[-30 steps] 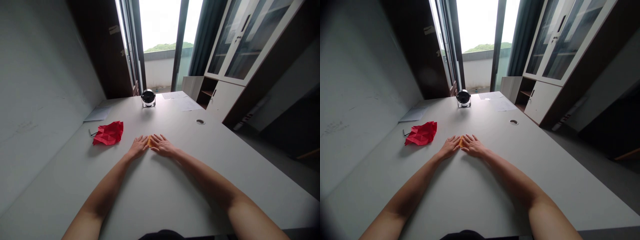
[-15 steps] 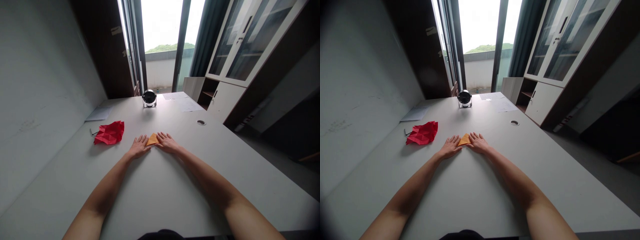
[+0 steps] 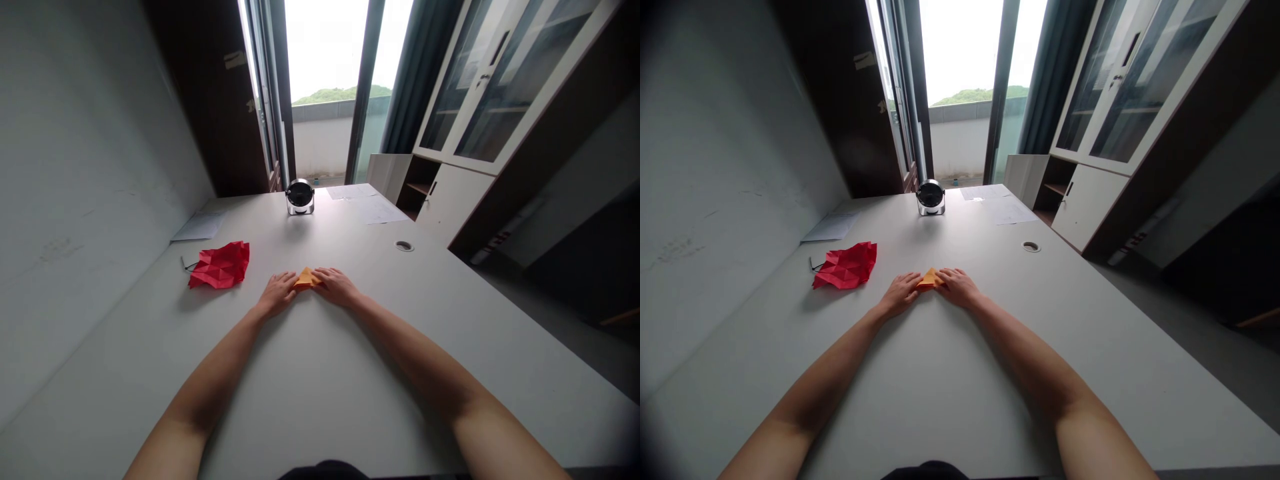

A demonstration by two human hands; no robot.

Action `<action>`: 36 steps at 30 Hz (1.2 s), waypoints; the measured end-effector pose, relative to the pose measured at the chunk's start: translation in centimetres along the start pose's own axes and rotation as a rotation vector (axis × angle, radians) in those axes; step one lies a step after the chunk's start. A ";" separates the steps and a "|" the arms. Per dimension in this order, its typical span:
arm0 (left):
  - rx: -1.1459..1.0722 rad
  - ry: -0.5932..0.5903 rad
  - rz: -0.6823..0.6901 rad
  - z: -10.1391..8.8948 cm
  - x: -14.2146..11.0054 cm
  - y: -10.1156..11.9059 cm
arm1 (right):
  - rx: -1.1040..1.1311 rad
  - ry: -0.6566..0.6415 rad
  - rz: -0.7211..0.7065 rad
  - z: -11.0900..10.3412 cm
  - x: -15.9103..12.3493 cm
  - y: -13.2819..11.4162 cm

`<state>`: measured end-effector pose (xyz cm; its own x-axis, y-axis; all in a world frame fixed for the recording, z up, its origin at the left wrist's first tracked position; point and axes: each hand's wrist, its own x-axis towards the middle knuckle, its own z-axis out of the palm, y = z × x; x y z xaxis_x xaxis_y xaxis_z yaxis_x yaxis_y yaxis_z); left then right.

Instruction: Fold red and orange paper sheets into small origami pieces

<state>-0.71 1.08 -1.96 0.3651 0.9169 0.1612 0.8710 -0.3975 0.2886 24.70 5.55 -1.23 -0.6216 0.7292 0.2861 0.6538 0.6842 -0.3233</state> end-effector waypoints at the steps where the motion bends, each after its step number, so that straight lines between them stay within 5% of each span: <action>1: -0.004 0.013 0.009 -0.1 0.0 -0.1 | -0.004 0.014 -0.006 -0.1 0.0 -0.1; 13: -0.115 0.152 0.022 -1.2 -0.2 1.0 | -0.094 0.026 -0.014 -1.3 -0.1 -2.4; 36: -0.063 0.070 0.215 -0.4 0.3 0.2 | -0.109 -0.143 -0.002 0.6 -0.1 -0.5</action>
<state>-0.57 1.32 -1.52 0.5142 0.8074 0.2893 0.7529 -0.5865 0.2986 24.15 5.14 -1.66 -0.6728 0.7239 0.1525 0.6908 0.6886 -0.2207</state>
